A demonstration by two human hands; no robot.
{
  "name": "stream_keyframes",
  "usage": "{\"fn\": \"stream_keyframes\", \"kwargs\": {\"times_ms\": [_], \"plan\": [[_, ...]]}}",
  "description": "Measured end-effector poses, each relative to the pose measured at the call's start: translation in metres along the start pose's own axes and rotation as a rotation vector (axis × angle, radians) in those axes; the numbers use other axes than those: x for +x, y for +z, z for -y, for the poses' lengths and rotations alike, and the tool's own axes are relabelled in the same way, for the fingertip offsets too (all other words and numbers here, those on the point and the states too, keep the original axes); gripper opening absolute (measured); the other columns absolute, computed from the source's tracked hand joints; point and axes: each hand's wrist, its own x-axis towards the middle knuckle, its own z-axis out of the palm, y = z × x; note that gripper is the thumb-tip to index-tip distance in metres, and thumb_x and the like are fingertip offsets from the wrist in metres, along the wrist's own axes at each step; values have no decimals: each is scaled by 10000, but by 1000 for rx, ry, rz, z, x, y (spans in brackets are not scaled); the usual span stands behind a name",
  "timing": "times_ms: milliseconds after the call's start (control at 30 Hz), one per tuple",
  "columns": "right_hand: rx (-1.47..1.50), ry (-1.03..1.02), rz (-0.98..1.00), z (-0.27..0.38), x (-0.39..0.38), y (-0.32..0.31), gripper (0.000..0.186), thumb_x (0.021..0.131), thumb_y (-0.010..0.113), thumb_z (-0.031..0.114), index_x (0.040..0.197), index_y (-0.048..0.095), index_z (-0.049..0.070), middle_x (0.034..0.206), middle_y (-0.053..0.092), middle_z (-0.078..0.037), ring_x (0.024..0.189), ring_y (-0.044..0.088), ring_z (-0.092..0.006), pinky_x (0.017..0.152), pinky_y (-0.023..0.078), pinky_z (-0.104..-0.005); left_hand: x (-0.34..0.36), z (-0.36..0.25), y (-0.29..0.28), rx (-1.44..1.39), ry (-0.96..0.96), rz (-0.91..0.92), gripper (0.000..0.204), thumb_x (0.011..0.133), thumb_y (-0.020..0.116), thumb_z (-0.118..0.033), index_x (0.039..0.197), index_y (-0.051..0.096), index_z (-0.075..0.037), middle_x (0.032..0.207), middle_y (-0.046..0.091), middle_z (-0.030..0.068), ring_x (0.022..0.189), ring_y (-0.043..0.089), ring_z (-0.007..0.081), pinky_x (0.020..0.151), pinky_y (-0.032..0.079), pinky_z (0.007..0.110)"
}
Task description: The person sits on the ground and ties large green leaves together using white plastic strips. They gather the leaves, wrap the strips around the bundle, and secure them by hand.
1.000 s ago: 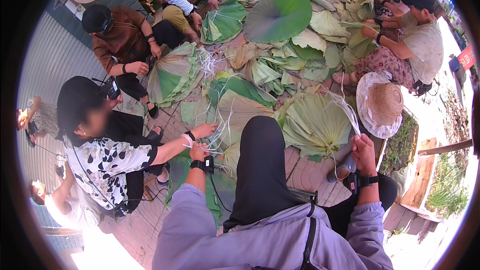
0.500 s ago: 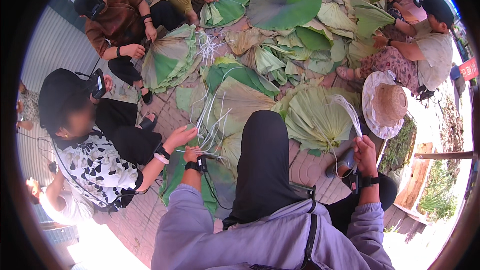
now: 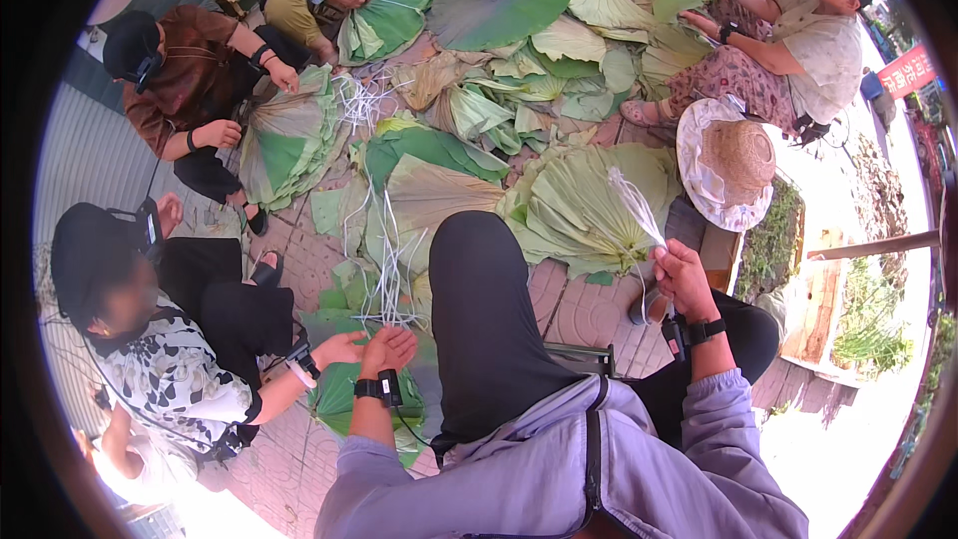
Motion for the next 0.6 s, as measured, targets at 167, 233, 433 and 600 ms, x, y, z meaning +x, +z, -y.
{"fn": "stream_keyframes", "kwargs": {"times_ms": [167, 233, 433, 600], "plan": [[-21, -4, 22, -7, -3, -5, 147, 1015, 548, 163, 921, 620, 75, 650, 516, 51, 458, 353, -25, 407, 267, -207, -124, -59, 152, 42, 485, 357, 350, 1030, 552, -286, 1192, 586, 23, 1129, 679, 189, 1068, 668, 310, 964, 536, 436], [-26, -6, 24, -6, -6, -4, 147, 1013, 553, 168, 919, 622, 78, 652, 515, 53, 465, 356, -25, 415, 269, -206, -167, -77, 202, 123, 637, 425, 331, 1042, 527, -257, 1197, 582, 30, 1114, 682, 200, 1035, 680, 311, 948, 545, 434], [-6, -48, 85, -7, -22, -7, 144, 1008, 575, 195, 909, 619, 100, 666, 523, 58, 498, 371, -23, 452, 272, -213, -240, -61, 327, 221, 680, 766, 361, 1057, 482, -251, 1235, 569, 50, 1147, 677, 215, 1046, 683, 328, 928, 559, 427], [-70, -54, 110, -8, -34, -5, 191, 1011, 588, 207, 854, 586, 99, 676, 496, 62, 577, 399, -33, 519, 314, -217, -194, 15, 392, 342, 290, 843, 382, 1062, 481, -268, 1247, 560, 57, 1187, 663, 230, 1117, 661, 357, 987, 522, 457]]}}
